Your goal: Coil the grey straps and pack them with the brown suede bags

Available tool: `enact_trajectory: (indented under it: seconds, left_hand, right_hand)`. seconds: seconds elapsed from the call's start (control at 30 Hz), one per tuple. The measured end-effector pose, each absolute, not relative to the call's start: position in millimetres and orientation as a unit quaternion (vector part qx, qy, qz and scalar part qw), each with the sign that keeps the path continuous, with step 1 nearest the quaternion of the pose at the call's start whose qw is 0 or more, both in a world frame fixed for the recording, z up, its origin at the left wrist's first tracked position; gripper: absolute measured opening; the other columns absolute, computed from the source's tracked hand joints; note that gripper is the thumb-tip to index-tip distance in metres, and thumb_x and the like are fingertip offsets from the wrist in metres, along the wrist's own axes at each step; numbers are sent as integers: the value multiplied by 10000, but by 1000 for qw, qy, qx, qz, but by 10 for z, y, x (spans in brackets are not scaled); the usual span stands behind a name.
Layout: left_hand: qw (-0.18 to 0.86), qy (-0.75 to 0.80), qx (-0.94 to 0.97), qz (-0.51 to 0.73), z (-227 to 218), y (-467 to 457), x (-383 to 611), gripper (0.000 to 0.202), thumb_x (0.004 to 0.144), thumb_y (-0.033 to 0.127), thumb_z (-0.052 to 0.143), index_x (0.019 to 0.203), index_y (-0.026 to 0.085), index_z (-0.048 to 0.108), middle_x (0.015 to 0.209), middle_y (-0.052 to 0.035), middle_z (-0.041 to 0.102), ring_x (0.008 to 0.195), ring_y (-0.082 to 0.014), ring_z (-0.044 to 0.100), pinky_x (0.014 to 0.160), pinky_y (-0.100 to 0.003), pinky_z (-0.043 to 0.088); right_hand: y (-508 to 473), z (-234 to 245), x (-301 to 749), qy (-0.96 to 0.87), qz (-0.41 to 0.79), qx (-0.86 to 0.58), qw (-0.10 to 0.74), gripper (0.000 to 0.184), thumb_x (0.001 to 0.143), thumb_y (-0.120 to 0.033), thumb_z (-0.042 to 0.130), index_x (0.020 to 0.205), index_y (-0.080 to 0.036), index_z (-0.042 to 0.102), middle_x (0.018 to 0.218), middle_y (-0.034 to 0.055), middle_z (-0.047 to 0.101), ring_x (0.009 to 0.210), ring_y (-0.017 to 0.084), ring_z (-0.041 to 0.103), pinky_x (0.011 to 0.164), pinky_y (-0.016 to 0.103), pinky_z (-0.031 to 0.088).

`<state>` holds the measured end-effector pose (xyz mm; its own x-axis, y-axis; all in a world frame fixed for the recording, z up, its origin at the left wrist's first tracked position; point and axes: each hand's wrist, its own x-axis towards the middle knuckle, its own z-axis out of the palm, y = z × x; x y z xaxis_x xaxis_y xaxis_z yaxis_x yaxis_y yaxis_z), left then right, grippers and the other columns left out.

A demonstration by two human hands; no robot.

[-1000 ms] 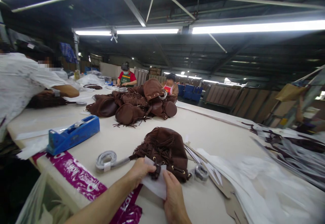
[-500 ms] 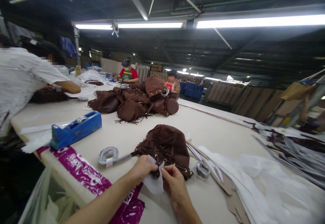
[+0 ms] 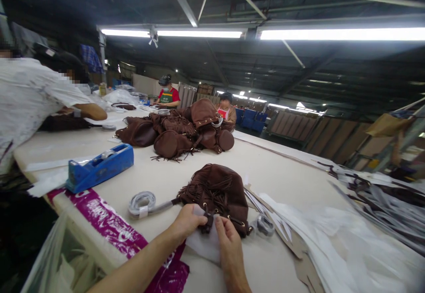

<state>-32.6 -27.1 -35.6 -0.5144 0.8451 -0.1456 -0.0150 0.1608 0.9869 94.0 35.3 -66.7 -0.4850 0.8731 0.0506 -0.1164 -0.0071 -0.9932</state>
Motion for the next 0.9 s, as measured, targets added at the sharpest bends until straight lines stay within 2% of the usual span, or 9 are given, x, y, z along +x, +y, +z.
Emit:
enact_trajectory:
  seconds: [0.23, 0.47, 0.6, 0.7, 0.9]
  left_hand:
    - [367, 672, 284, 578, -347, -274, -330, 100, 489, 193, 578, 577, 146, 590, 537, 35, 559, 558, -132, 481, 517, -231, 338]
    - [355, 676, 271, 586, -374, -261, -333, 112, 475, 168, 604, 582, 137, 599, 554, 27, 580, 557, -131, 490, 515, -226, 346]
    - [344, 682, 267, 588, -395, -260, -352, 134, 477, 163, 608, 608, 138, 596, 570, 26, 582, 564, -132, 495, 516, -222, 348]
    - [344, 680, 270, 589, -405, -273, -362, 150, 486, 171, 613, 632, 140, 595, 581, 31, 579, 567, -133, 503, 520, -222, 358]
    - [332, 678, 273, 596, -439, -267, -337, 138, 475, 137, 631, 582, 154, 545, 539, 63, 523, 549, -110, 451, 509, -208, 327]
  right_hand:
    - [461, -813, 978, -588, 627, -345, 377, 360, 643, -496, 728, 782, -169, 665, 580, -10, 646, 536, 165, 542, 511, 248, 405]
    - [427, -695, 1019, -572, 614, -369, 400, 371, 607, -506, 743, 745, -172, 660, 585, -6, 653, 552, 164, 547, 524, 245, 415]
    - [335, -522, 1034, -502, 741, -303, 328, 421, 634, -553, 719, 775, -158, 680, 599, 17, 660, 566, 175, 590, 533, 251, 436]
    - [313, -483, 1034, -459, 798, -276, 276, 423, 614, -521, 748, 788, -140, 689, 593, 35, 663, 538, 179, 607, 527, 264, 447]
    - [367, -615, 924, -553, 702, -303, 331, 359, 530, -435, 833, 612, -163, 612, 536, -23, 602, 482, 132, 523, 474, 235, 416]
